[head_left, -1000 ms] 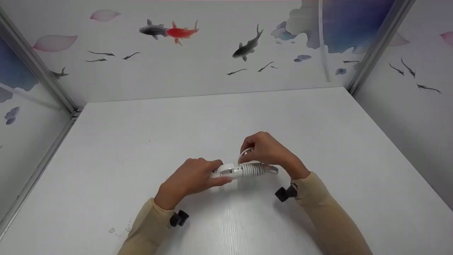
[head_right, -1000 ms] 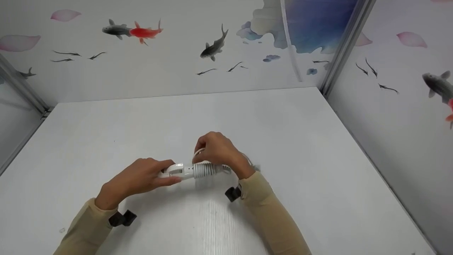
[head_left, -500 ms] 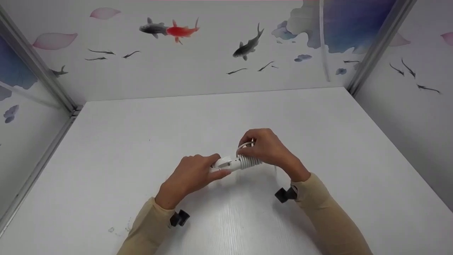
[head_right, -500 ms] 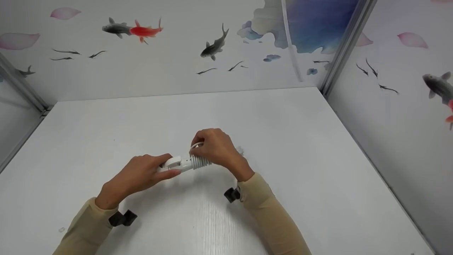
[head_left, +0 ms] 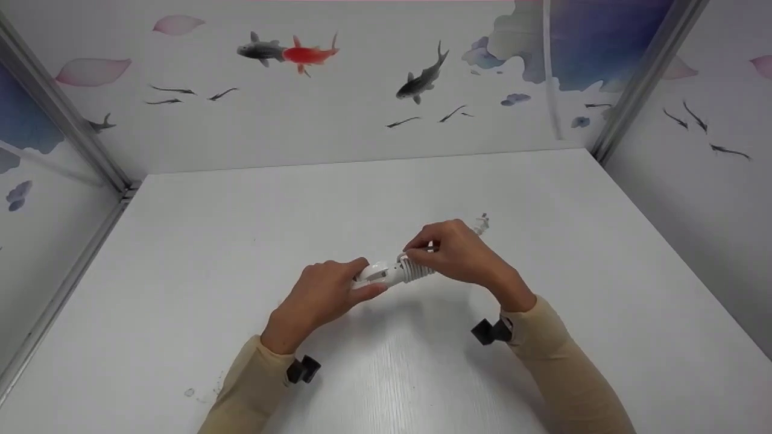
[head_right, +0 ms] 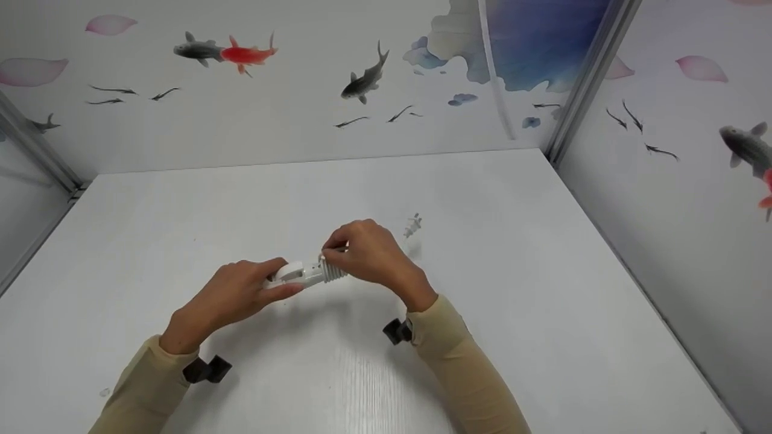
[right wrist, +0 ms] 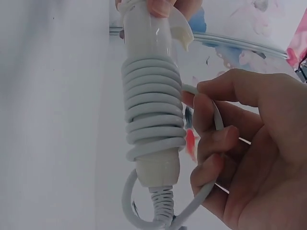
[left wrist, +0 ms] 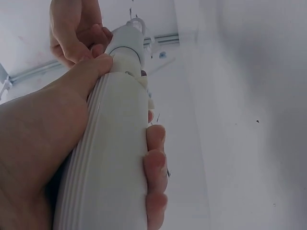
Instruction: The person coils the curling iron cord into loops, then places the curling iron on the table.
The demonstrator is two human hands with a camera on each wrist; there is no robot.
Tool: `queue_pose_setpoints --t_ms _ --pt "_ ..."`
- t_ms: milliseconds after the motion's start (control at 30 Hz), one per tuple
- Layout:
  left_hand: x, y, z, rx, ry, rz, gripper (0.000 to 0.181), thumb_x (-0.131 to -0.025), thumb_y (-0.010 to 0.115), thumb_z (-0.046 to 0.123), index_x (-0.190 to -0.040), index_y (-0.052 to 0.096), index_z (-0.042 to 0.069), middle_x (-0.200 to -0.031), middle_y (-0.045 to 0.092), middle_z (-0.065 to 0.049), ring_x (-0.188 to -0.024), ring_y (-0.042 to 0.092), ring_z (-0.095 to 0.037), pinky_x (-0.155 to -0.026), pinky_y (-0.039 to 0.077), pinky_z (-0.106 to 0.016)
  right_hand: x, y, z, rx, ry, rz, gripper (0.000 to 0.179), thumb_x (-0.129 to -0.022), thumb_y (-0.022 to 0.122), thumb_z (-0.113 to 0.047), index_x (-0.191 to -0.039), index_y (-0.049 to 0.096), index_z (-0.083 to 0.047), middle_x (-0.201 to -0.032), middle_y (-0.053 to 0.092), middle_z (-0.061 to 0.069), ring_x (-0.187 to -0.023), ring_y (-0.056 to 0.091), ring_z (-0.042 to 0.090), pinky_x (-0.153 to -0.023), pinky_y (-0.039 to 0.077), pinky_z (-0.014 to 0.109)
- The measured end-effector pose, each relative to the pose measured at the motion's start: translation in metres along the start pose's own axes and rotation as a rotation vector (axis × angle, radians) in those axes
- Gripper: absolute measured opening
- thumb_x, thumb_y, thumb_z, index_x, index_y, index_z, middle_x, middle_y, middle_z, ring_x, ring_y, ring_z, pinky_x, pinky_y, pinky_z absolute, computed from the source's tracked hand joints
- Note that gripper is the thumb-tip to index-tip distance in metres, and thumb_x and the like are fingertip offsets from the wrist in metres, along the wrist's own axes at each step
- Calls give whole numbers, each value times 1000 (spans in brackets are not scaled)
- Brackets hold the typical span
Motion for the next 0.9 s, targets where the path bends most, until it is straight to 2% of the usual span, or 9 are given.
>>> queue_pose_setpoints --t_ms 133,233,400,533,767,900 --pt "0 1 -2 -5 0 -8 39 -95 63 52 -103 60 14 -69 54 1 -58 44 -14 -54 34 -27 1 -1 -4 43 -40 10 14 -92 69 -17 -97 81 -13 -94 77 1 -76 61 12 -68 51 27" --pt "-1 1 -3 -10 -22 -6 39 -94 63 52 -106 61 15 -70 56 1 -58 46 -15 -54 35 -27 2 -1 -7 42 -49 9 15 -94 67 -18 -97 81 -12 -92 77 2 -73 60 12 -67 50 27" --pt "-2 -4 -4 -39 -88 41 41 -94 64 53 -108 62 14 -71 59 -1 -58 47 -16 -55 35 -29 2 1 -9 -2 -33 -3 18 -96 67 -20 -106 79 -12 -96 76 1 -73 59 12 -69 50 27" --pt "-1 -6 -3 -29 -120 88 42 -95 63 53 -109 62 13 -73 61 -3 -58 48 -16 -55 35 -28 2 2 -6 -35 2 -23 22 -99 63 -23 -114 76 -13 -99 76 0 -75 59 14 -70 50 29" --pt "0 -8 -3 21 -141 121 39 -96 63 50 -104 61 12 -73 63 -3 -58 47 -15 -54 35 -28 2 4 -3 -72 28 -69 22 -99 62 -23 -113 76 -14 -84 72 4 -64 48 13 -59 39 24" --pt "0 -9 -6 33 -157 149 40 -96 63 49 -106 61 10 -73 63 -4 -57 46 -14 -53 35 -27 1 8 -1 -118 33 -118 18 -99 63 -24 -105 77 -16 -77 67 5 -59 47 13 -56 40 23"
Point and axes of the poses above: each hand's wrist, its own x-axis away from the middle knuckle, its own y-axis out of the palm, z = x × y, the point moved 8 cm from there along -x, towards the middle knuckle
